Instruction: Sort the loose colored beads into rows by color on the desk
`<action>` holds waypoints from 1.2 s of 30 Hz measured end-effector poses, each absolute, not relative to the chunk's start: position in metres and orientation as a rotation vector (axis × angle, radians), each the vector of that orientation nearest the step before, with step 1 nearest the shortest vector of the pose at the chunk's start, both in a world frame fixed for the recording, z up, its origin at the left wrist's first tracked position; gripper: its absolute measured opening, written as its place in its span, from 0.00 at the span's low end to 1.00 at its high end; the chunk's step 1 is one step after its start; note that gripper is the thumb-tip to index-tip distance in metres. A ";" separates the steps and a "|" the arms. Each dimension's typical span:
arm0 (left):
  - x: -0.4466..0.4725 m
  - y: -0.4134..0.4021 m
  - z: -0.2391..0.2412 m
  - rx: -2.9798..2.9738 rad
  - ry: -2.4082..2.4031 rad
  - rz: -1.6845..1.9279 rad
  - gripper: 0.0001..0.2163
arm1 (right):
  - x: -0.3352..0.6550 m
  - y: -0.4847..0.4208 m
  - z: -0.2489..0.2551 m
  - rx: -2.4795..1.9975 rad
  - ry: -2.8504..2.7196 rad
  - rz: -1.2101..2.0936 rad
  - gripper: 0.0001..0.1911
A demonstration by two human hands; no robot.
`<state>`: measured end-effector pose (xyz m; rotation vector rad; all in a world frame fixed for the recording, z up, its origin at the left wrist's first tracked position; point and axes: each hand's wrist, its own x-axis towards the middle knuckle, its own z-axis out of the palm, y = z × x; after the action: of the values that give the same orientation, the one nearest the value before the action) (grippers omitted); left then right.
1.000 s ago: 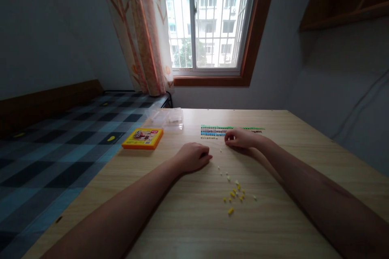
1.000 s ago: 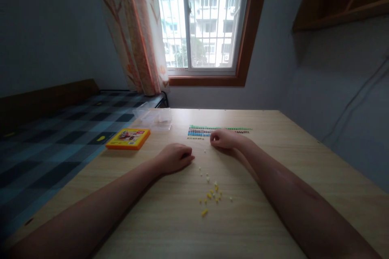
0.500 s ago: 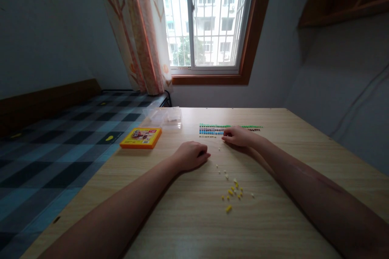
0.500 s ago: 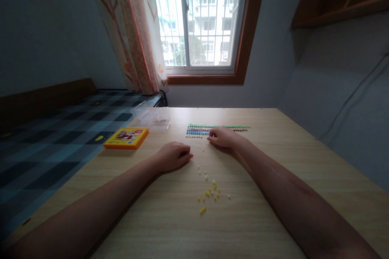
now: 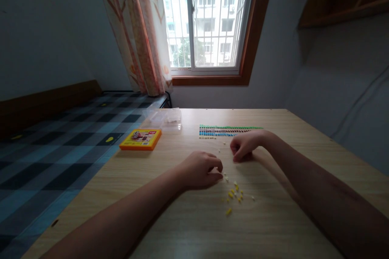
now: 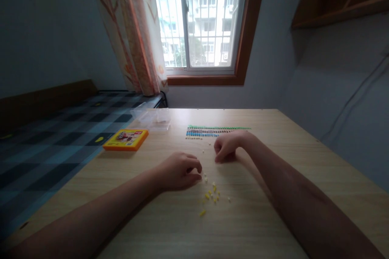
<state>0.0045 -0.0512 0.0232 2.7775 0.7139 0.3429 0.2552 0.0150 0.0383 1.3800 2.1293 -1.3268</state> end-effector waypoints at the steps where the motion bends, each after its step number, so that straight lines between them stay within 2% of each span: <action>1: 0.006 -0.054 0.024 2.769 0.687 0.344 0.07 | 0.252 0.011 0.041 1.338 2.093 -1.313 0.23; 7: 0.007 -0.059 0.022 2.793 0.643 0.328 0.10 | 0.229 -0.007 0.053 1.202 2.160 -1.109 0.24; 16: 0.007 -0.061 0.023 2.755 0.633 0.307 0.09 | 0.217 -0.014 0.051 1.199 2.186 -0.869 0.23; 21: 0.008 -0.060 0.024 2.704 0.663 0.305 0.08 | 0.218 -0.013 0.050 1.189 2.184 -0.870 0.22; 29: 0.009 -0.057 0.023 2.720 0.654 0.298 0.08 | 0.216 -0.019 0.054 1.207 2.171 -0.865 0.24; 36: -0.001 -0.038 0.021 2.690 0.972 0.549 0.06 | 0.213 -0.022 0.056 1.214 2.192 -0.782 0.22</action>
<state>-0.0006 -0.0382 0.0207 2.6895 0.9718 0.5488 0.2129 -0.0223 0.0564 1.2140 2.1917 -0.7816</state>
